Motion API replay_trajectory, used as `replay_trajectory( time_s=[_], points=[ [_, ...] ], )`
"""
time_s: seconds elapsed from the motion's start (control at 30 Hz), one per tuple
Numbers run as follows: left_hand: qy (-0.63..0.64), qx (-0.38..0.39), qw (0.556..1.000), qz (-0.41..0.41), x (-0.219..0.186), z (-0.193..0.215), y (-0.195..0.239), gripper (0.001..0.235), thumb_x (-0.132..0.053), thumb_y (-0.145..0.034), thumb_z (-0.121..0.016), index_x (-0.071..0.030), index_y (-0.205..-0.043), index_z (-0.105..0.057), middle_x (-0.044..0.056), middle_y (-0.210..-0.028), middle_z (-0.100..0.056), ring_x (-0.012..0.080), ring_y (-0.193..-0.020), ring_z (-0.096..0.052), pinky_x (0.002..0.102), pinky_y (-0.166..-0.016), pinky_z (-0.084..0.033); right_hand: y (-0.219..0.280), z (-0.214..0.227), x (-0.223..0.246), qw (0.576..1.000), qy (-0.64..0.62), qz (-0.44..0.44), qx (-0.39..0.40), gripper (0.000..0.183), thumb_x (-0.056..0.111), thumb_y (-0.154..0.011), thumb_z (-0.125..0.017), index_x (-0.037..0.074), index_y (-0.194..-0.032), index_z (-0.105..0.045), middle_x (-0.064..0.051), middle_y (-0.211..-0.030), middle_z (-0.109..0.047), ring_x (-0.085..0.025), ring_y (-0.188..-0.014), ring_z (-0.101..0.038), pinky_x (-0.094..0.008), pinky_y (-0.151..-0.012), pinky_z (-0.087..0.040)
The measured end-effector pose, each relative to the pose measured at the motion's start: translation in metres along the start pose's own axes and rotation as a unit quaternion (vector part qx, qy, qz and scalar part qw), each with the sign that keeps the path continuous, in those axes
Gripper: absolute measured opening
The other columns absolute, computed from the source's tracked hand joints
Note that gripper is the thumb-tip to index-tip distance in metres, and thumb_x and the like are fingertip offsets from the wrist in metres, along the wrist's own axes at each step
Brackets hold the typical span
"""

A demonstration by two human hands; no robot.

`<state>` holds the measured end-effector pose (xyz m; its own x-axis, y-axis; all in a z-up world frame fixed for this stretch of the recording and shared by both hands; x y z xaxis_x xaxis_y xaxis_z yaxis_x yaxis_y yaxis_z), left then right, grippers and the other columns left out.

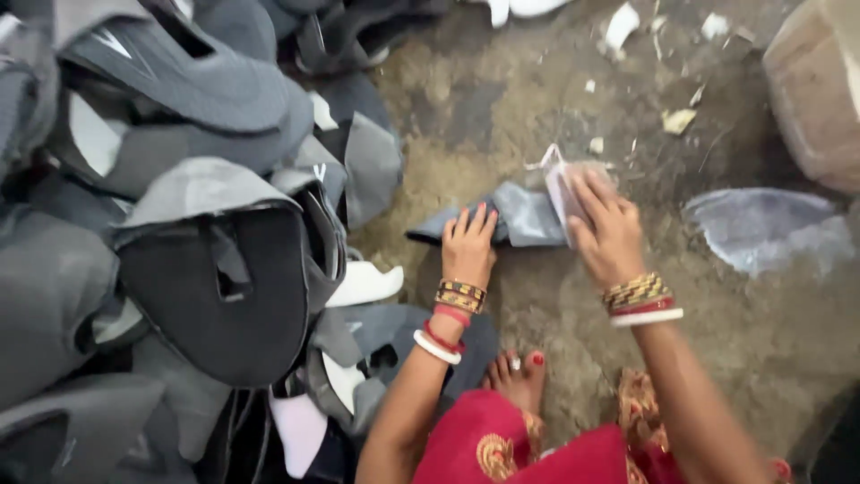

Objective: The person sits on the floor of a shoe workshop surrounded by piles of foam shoe upper components. They pick up a component, rub its surface with a white foam sanding block, turn the piece over to treat other sides, and set it back on the pile, repeating this with one piece at a time.

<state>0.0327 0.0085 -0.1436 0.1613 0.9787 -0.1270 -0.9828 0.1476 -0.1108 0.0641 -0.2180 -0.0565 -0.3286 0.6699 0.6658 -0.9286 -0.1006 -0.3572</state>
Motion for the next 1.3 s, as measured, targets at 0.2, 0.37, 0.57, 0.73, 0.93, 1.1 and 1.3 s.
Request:
replay_trajectory(
  time_s=[0.2, 0.37, 0.57, 0.73, 0.93, 1.1, 1.3],
  points=[
    [-0.044, -0.054, 0.997, -0.045, 0.005, -0.003, 0.003, 0.052, -0.011, -0.085, -0.062, -0.013, -0.137, -0.064, 0.008, -0.143, -0.062, 0.0295, -0.129, -0.057, 0.044, -0.107, -0.041, 0.064, -0.002, -0.029, 0.971, -0.139, -0.156, -0.114, 0.058, 0.017, -0.104, -0.050, 0.005, -0.160, -0.041, -0.019, -0.164, -0.042, -0.038, -0.151, -0.040, -0.046, -0.125, -0.027],
    [-0.054, -0.095, 0.989, -0.101, 0.015, -0.007, 0.000, 0.047, -0.012, -0.090, -0.061, -0.009, -0.137, -0.064, 0.010, -0.138, -0.065, 0.0286, -0.123, -0.061, 0.043, -0.103, -0.043, 0.052, 0.018, 0.009, 0.969, -0.195, -0.115, -0.096, 0.056, 0.017, -0.107, -0.044, 0.004, -0.161, -0.038, -0.019, -0.165, -0.039, -0.036, -0.153, -0.038, -0.044, -0.127, -0.027],
    [0.051, 0.069, 0.996, 0.020, 0.029, 0.032, -0.063, 0.036, -0.020, -0.087, -0.066, -0.006, -0.120, -0.069, 0.016, -0.113, -0.073, 0.0341, -0.108, -0.067, 0.047, -0.103, -0.050, 0.051, 0.042, -0.020, 0.852, -0.423, -0.250, -0.181, 0.060, 0.016, -0.103, -0.047, 0.006, -0.161, -0.036, -0.014, -0.163, -0.041, -0.026, -0.148, -0.042, -0.039, -0.124, -0.032],
    [0.277, 0.229, 0.926, 0.114, 0.038, -0.026, -0.071, 0.044, -0.030, -0.080, -0.071, 0.002, -0.111, -0.069, 0.026, -0.106, -0.073, 0.0381, -0.102, -0.069, 0.045, -0.091, -0.054, 0.029, 0.069, 0.008, 0.917, -0.314, -0.170, -0.176, 0.057, 0.013, -0.107, -0.047, 0.006, -0.162, -0.038, -0.013, -0.167, -0.040, -0.028, -0.154, -0.039, -0.041, -0.130, -0.030],
    [0.379, 0.222, 0.889, 0.128, 0.033, -0.062, -0.043, 0.056, -0.029, -0.076, -0.073, 0.001, -0.121, -0.062, 0.023, -0.115, -0.071, 0.0354, -0.108, -0.069, 0.044, -0.094, -0.053, -0.014, -0.030, 0.029, 0.994, 0.086, 0.062, 0.001, 0.057, 0.013, -0.098, -0.061, 0.021, -0.154, -0.053, -0.006, -0.164, -0.043, -0.039, -0.150, -0.035, -0.052, -0.121, -0.027],
    [0.065, 0.024, 0.994, 0.080, 0.010, -0.013, -0.011, 0.051, -0.020, -0.081, -0.070, -0.011, -0.130, -0.061, 0.011, -0.131, -0.063, 0.0334, -0.123, -0.057, 0.048, -0.105, -0.044, -0.027, -0.094, 0.000, 0.964, 0.209, 0.096, 0.130, 0.064, 0.014, -0.088, -0.064, 0.032, -0.149, -0.059, 0.000, -0.160, -0.048, -0.043, -0.142, -0.036, -0.055, -0.106, -0.030],
    [0.006, -0.012, 0.999, 0.041, -0.002, -0.025, 0.002, 0.059, -0.012, -0.088, -0.058, -0.018, -0.147, -0.056, 0.006, -0.147, -0.053, 0.0342, -0.130, -0.048, 0.051, -0.110, -0.037, -0.012, -0.043, 0.036, 0.990, 0.087, 0.077, 0.076, 0.058, 0.015, -0.098, -0.060, 0.027, -0.154, -0.054, 0.001, -0.164, -0.047, -0.044, -0.147, -0.036, -0.059, -0.116, -0.026]
  ],
)
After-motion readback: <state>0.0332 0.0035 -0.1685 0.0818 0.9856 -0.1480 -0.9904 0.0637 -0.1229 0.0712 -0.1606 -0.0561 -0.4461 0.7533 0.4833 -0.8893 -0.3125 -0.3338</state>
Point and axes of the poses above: each hand's wrist, its own y-axis away from the middle knuckle, its own z-axis out of the back of the hand, x = y × z, the point moved 6 cm from there along -y, towards the middle knuckle
